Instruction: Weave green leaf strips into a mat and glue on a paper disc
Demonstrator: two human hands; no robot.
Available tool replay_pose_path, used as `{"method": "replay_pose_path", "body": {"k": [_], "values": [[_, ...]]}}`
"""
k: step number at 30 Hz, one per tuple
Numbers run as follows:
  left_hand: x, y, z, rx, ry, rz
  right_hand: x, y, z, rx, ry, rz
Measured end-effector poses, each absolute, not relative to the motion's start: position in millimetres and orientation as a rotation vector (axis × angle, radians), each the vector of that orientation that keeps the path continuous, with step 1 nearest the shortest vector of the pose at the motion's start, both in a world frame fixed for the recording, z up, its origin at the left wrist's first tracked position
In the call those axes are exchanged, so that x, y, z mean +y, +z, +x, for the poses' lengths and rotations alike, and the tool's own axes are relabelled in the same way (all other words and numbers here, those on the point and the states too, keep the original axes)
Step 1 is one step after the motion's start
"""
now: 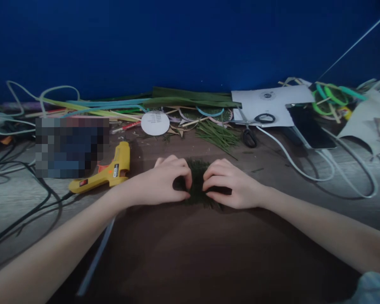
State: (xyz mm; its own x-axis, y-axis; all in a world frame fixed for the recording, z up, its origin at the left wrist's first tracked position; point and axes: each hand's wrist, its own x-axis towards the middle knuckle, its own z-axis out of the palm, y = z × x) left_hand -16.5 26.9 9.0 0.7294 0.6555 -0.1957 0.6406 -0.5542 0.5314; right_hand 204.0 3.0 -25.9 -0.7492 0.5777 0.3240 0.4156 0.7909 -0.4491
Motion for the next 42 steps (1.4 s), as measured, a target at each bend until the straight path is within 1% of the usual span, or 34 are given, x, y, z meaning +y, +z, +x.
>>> {"method": "replay_pose_path", "body": {"k": [9,28,42], "values": [[31.1,8.7,-19.4,0.878,-0.136,2.338,4.9,-28.4,203.9,-2.535,0.591,-0.749],[30.8,5.5,-17.9,0.872,-0.116,2.328,6.6,-26.3,203.7,-2.536,0.745,-0.808],[29.2,7.5,-17.7,0.873,-0.139,2.317,7.1,-26.8,203.2,-2.543,0.756,-0.814]]}}
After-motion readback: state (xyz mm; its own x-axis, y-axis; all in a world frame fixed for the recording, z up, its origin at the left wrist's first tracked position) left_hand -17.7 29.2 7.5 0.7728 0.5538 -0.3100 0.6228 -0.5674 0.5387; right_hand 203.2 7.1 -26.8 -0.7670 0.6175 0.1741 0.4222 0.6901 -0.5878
